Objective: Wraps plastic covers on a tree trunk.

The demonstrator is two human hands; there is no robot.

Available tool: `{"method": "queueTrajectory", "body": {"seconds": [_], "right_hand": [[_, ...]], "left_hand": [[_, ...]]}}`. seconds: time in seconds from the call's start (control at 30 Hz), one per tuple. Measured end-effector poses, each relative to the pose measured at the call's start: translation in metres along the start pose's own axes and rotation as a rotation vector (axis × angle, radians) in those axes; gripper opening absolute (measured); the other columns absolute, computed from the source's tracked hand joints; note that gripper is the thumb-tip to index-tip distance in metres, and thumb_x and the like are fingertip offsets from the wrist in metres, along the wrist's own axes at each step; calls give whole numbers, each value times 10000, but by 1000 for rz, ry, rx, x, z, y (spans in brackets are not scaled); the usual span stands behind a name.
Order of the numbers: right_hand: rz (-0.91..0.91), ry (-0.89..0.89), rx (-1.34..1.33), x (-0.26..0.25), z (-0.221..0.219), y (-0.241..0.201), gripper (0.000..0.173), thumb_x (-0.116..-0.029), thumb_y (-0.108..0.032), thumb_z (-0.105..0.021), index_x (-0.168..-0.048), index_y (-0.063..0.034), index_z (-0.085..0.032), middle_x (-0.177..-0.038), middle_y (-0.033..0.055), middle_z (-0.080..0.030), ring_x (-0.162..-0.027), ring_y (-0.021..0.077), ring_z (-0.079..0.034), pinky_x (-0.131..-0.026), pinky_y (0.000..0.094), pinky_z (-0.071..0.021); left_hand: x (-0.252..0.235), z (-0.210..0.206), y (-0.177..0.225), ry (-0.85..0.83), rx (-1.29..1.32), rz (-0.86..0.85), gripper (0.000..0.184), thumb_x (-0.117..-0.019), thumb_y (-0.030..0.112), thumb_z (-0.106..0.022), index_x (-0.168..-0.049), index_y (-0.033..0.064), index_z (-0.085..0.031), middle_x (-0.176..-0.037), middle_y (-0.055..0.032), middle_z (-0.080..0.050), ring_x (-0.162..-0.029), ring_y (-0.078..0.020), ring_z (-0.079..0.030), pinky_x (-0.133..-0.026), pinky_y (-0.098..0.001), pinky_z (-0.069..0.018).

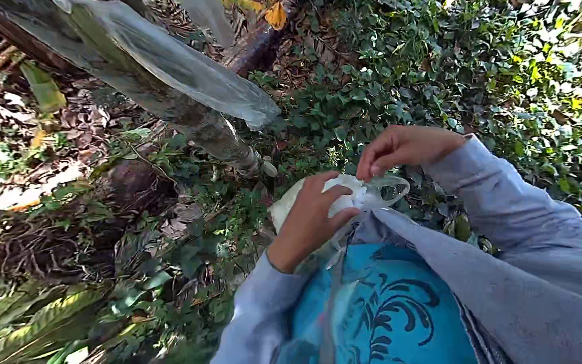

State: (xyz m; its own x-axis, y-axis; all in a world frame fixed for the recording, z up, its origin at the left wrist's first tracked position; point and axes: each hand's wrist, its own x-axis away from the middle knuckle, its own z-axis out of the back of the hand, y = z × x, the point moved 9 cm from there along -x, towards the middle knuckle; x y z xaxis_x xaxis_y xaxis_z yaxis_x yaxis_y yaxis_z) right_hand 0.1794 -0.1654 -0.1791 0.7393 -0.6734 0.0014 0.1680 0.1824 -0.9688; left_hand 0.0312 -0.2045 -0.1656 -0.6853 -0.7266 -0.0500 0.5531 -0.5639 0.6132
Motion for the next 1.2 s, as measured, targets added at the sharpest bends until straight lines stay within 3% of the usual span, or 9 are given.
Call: {"method": "queueTrajectory", "body": {"seconds": [0.13, 0.27, 0.4, 0.6, 0.7, 0.8, 0.93, 1.03, 1.2], "right_hand": [[12, -56, 308, 28, -77, 5, 227, -972, -3, -547, -1054, -9, -758, -994, 96, -752, -896, 175, -717, -824, 384, -583], [-348, 39, 607, 15, -91, 22, 183, -1006, -34, -575, -1086, 22, -729, -860, 187, -709, -814, 346, -700, -768, 527, -555], [-828, -203, 794, 1, -105, 46, 280, -1029, 5, -479, -1240, 8, -663, -1315, 254, -594, -1164, 467, -605, -832, 622, -502], [-256, 53, 599, 17, -86, 17, 67, -852, -57, -791, -891, -13, -760, -921, 166, -647, -848, 298, -640, -737, 454, -538], [-137, 126, 269, 24, -63, -6, 125, -884, -107, -763, -901, 5, -709, -1017, 104, -665, -843, 111, -596, -711, 262, -484], [-185, 226, -14, 24, -40, -17, 77, -981, -100, -652, -991, -40, -699, -982, -4, -711, -833, 7, -656, -727, 184, -554], [-115, 421, 6, 16, -36, -35, 93, -1014, -108, -597, -987, -24, -626, -749, -9, -626, -654, 14, -585, -626, 191, -511], [57, 565, 262, -11, -24, -75, 227, -1018, -184, -594, -1059, 35, -638, -825, 39, -637, -708, 13, -571, -687, 192, -494], [190, 525, 147, -34, -24, -121, 315, -856, -267, -801, -1004, -53, -624, -702, -113, -519, -600, -70, -465, -573, 117, -400]], "left_hand": [[-7, -43, -32, -228, -81, 92, 261, -840, -97, -701, -1075, 18, -699, -1304, -266, -561, -1159, -466, -583, -869, -578, -555], [0, -16, -23, -141, -49, 35, 111, -896, -127, -613, -926, -43, -678, -1115, -247, -603, -1027, -391, -637, -854, -496, -562], [3, -21, -14, -121, -44, -36, 253, -894, -149, -596, -1065, -27, -737, -1160, -245, -627, -1071, -397, -634, -905, -485, -553], [19, -51, -25, -240, -80, -110, 420, -881, -135, -577, -1158, 111, -776, -1347, -208, -600, -1211, -452, -551, -894, -629, -484], [24, -55, -24, -358, -87, -7, 270, -919, -66, -588, -1054, 58, -785, -1398, -223, -575, -1305, -458, -497, -968, -659, -411], [31, -51, -21, -447, 5, 177, 430, -950, 49, -655, -1360, -52, -574, -1475, -237, -507, -1382, -416, -446, -1124, -597, -323], [39, 1, -16, 95, 583, 23, 681, -827, 40, -740, -1418, -149, -456, -1409, -222, -568, -1283, -172, -578, -1102, -312, -464], [27, 44, -1, 349, 999, -153, 1052, -839, 427, -798, -1523, -108, -203, -1501, -107, -498, -1309, -111, -561, -1064, -317, -515], [33, 99, -3, 773, 804, -36, 301, -1043, 96, -480, -1222, -81, -645, -920, 13, -702, -671, 21, -619, -608, -156, -543]]}}
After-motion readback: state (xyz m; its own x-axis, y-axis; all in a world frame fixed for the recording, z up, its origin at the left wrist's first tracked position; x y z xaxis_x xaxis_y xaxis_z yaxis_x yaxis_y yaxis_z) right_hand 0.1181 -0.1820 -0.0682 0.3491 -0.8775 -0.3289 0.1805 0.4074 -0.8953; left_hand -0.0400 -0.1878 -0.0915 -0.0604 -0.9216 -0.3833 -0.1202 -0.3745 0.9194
